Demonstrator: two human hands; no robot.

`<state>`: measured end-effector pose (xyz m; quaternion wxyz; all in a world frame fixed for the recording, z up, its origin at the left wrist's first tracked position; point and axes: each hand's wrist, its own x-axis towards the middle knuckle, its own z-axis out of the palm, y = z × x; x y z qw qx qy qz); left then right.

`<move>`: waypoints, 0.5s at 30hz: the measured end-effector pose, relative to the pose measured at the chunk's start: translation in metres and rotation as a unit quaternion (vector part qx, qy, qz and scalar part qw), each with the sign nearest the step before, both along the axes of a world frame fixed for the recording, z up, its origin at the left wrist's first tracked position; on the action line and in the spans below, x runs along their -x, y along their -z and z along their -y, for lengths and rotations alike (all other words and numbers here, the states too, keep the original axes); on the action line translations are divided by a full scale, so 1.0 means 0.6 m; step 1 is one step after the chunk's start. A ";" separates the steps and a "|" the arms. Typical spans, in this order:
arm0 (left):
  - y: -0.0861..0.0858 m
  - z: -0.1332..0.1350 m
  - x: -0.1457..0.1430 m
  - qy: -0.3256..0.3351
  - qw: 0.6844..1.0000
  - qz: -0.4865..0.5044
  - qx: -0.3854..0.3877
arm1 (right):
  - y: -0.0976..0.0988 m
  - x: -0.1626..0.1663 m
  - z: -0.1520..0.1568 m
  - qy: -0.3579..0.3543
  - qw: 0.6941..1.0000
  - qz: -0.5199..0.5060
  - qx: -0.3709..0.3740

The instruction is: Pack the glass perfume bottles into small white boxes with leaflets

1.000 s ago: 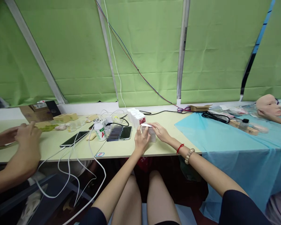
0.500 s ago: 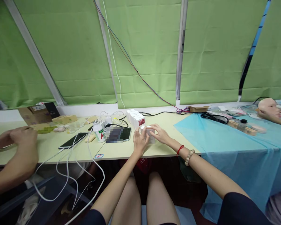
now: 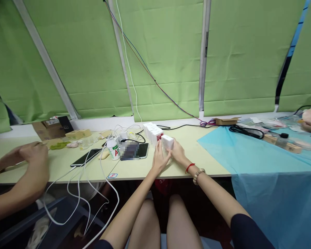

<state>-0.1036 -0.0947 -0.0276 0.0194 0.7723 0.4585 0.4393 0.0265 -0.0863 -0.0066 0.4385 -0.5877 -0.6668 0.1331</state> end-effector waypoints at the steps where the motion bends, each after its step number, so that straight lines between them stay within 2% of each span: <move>1: 0.003 -0.001 -0.001 -0.013 1.000 -0.012 0.001 | -0.001 0.010 -0.005 0.048 0.999 0.015 0.009; 2: 0.006 -0.001 -0.003 -0.026 0.999 -0.023 0.009 | -0.002 0.019 -0.008 0.081 0.996 0.030 0.028; 4: 0.007 0.004 -0.005 -0.053 0.998 -0.028 0.029 | -0.003 0.036 -0.012 0.093 0.991 0.055 0.080; 8: -0.004 0.024 -0.005 -0.073 0.993 0.044 0.083 | -0.005 0.059 -0.010 0.009 0.989 0.028 0.148; 11: -0.010 0.041 -0.002 -0.074 0.990 0.101 0.063 | 0.002 0.069 -0.018 0.006 0.989 0.022 0.148; 15: -0.003 0.044 0.004 -0.054 0.993 0.096 0.040 | 0.026 0.078 -0.049 0.013 0.991 0.054 0.122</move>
